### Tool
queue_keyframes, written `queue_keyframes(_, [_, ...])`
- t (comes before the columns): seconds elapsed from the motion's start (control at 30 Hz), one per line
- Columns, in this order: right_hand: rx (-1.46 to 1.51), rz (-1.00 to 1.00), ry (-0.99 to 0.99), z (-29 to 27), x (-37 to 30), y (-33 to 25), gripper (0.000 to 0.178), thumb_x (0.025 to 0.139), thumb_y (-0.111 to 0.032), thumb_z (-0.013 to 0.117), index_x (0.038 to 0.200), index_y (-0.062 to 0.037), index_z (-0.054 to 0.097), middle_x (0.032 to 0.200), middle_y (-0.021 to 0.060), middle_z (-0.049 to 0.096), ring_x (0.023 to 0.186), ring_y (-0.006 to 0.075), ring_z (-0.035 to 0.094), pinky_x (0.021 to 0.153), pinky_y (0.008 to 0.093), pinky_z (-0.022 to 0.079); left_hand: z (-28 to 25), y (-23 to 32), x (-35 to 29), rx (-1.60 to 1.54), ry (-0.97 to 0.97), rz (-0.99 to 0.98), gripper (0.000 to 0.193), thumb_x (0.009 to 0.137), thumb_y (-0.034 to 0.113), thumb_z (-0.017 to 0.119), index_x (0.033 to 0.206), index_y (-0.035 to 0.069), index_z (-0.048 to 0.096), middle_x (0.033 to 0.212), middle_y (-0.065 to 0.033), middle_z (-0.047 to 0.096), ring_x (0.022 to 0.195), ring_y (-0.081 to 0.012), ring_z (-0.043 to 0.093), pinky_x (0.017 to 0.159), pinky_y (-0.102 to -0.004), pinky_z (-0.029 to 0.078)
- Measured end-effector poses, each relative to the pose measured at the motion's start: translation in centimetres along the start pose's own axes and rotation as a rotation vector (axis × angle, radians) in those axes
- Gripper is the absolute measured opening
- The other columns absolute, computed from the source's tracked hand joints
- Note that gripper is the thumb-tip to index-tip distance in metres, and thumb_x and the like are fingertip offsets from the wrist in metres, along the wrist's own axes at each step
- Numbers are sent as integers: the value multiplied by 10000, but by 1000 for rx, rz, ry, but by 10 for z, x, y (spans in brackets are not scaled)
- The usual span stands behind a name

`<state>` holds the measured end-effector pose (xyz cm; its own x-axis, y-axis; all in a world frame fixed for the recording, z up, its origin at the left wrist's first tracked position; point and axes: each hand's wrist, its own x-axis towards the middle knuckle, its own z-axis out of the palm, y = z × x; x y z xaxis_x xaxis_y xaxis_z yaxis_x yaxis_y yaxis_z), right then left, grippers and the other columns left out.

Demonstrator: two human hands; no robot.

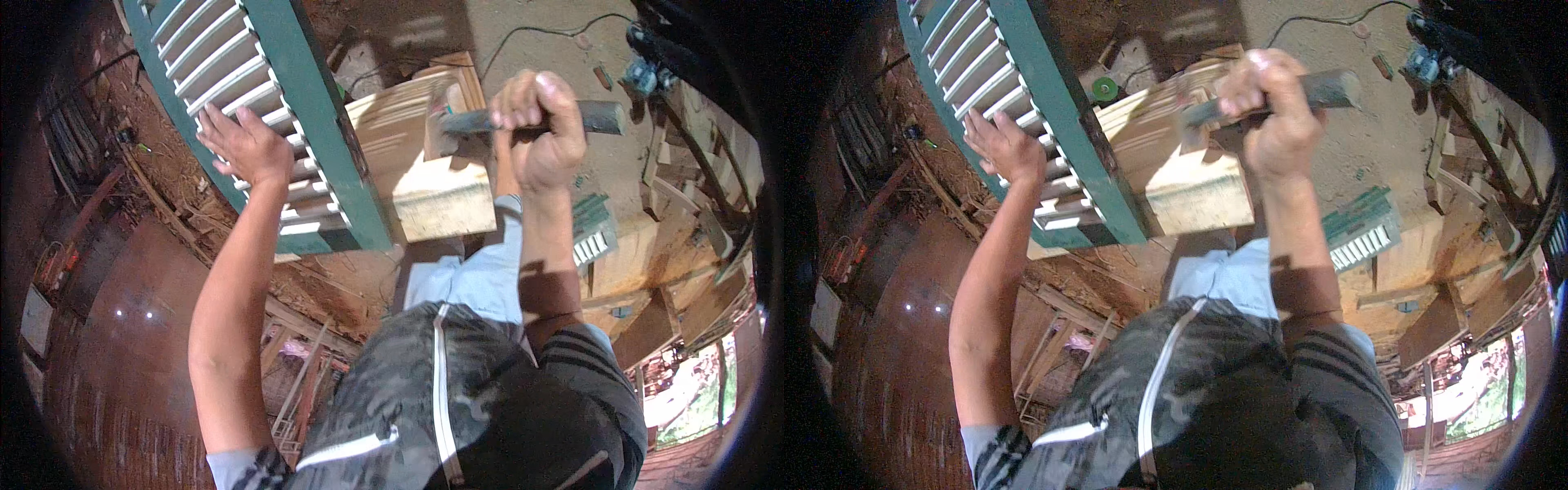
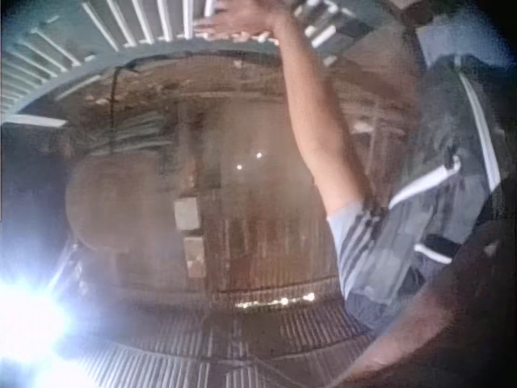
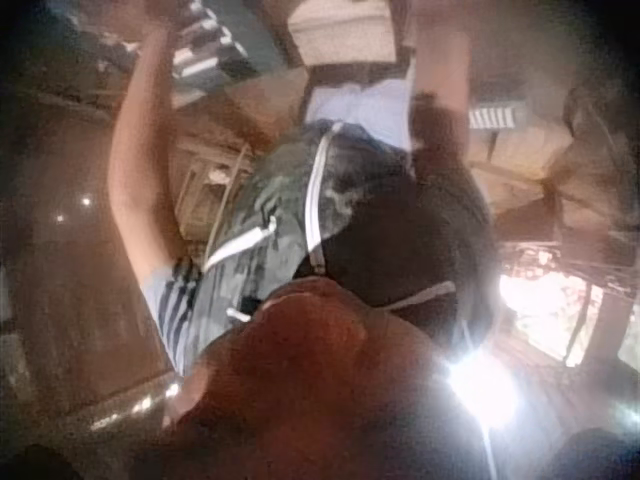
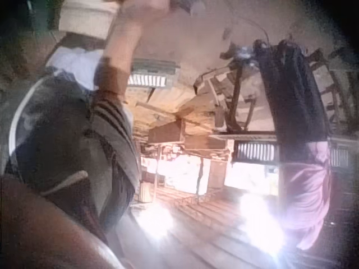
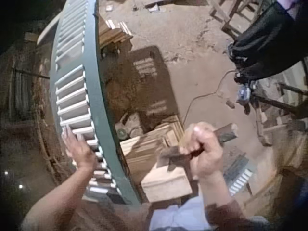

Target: The person uses an angle grinder to cut a green wooden frame, then flips it over and uses a hammer to tap and align the slats. The person handles the frame and tools directly without visible fasteners.

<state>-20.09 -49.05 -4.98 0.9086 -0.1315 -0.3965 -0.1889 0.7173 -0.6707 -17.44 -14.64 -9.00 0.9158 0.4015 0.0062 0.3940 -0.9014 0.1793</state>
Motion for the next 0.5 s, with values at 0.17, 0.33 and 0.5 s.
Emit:
queue_keyframes(0.17, [-632,-112,259,-45,-57,-71,363,1043,-280,563,769,-44,525,740,38,486,782,194,531,822,363,436,-6,3,-7,52,5,-86,669,1042,450,419,1593,83,331,1690,-131,237,1569,-419,119,1160,-732,95])
queue_keyframes(0.33, [-1721,-438,276,-75,-136,-142,411,1026,-429,644,968,-33,740,827,28,658,811,150,624,775,348,495,-2,1,-3,56,21,-107,683,1048,486,397,1618,125,295,1700,-92,226,1577,-399,110,1163,-747,89])
queue_keyframes(0.5, [-1156,11,656,-122,-226,-184,487,999,-509,658,1150,-46,682,852,53,656,726,163,638,685,316,504,2,-9,-2,6,-68,-101,808,1006,601,448,1645,157,231,1722,-89,165,1584,-401,74,1140,-791,88])
